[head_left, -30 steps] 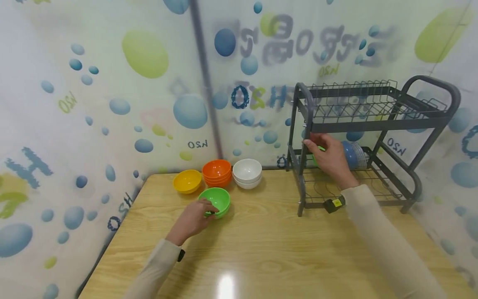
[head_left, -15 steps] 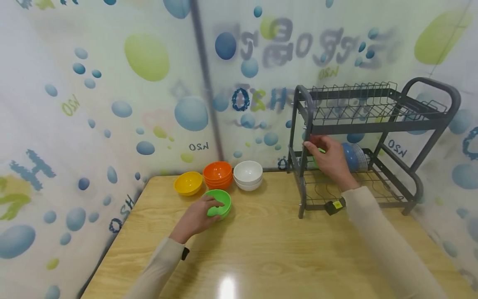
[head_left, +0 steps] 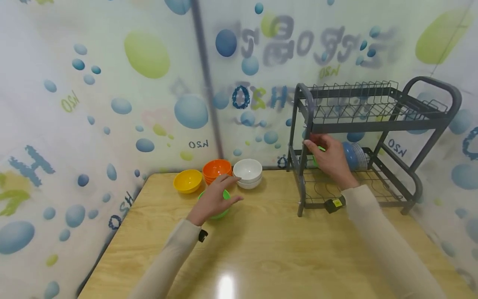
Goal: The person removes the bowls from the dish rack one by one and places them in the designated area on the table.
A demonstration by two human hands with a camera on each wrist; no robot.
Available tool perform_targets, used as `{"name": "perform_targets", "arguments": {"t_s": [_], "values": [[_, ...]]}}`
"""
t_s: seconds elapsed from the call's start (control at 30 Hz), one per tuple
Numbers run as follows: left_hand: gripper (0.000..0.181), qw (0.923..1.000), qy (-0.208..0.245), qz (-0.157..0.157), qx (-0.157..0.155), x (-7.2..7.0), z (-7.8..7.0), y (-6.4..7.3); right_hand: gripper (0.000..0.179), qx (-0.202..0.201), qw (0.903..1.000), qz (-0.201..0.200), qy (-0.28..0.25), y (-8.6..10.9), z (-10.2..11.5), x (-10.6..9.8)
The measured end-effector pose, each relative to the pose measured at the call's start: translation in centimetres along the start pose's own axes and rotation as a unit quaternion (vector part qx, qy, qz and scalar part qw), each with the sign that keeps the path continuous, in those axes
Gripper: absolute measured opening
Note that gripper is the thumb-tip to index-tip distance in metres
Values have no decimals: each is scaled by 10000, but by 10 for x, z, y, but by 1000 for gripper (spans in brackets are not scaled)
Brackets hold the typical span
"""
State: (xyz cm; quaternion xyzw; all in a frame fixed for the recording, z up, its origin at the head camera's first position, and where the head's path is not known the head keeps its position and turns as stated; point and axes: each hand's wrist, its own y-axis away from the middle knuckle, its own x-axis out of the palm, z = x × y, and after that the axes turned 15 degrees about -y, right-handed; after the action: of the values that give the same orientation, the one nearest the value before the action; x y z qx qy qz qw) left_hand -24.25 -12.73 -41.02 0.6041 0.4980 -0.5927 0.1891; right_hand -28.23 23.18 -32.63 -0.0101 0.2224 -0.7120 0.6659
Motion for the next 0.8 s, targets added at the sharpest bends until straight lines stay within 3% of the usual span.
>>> {"name": "perform_targets", "arguments": {"t_s": [0.17, 0.57, 0.8], "values": [[58, 9990, 410, -109, 125, -5, -18, -25, 58, -58, 9999, 85, -82, -4, 1, -1], [56, 9912, 1285, -262, 149, 7, -55, -79, 66, 142, 9993, 347, 20, -2, -3, -8], [57, 9847, 1722, -145, 215, 3, -84, -112, 60, -188, 9987, 399, 238, -2, -18, -19]]}}
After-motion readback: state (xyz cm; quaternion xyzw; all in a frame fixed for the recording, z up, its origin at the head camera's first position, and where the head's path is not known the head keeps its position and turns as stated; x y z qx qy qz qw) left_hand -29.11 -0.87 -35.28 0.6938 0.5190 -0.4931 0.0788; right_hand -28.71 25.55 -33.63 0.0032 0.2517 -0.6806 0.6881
